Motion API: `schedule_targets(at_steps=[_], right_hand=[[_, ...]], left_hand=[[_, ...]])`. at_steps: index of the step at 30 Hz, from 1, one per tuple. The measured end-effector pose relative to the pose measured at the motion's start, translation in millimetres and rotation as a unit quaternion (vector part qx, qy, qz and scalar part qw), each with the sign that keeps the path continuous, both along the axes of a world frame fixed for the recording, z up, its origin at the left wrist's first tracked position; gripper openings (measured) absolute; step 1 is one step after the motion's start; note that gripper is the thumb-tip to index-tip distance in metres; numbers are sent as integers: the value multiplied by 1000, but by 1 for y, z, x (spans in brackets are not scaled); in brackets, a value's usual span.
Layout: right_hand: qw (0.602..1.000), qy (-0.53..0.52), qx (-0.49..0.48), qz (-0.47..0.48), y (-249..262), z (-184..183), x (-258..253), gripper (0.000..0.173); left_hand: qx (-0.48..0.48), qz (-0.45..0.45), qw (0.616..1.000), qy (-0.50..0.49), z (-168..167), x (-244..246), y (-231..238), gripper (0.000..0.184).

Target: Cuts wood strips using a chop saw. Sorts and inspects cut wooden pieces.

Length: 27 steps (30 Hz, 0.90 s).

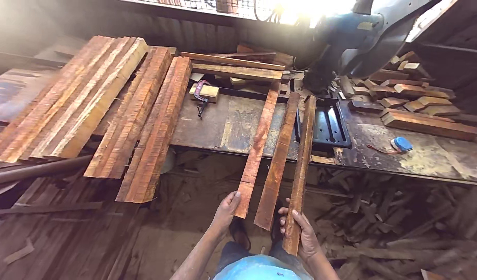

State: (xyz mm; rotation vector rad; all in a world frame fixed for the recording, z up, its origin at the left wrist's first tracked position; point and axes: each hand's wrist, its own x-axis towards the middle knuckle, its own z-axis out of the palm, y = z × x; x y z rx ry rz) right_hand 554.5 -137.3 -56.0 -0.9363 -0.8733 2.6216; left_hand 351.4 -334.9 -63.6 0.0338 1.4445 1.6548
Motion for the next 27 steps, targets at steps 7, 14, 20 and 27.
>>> schedule_targets(at_steps=[7,14,20,27], right_hand=[[1000,-13,3,1,-2,-1,-2,75],[999,-33,7,7,2,3,0,72],[999,-40,20,4,-2,3,-2,68],[999,-49,8,2,-5,1,-5,69]], left_hand=[[-6,-2,999,48,-4,0,0,40],[-305,-35,873,380,39,27,-7,37],[-340,-37,792,505,36,47,-13,38],[-376,-32,675,634,18,53,-18,75]])
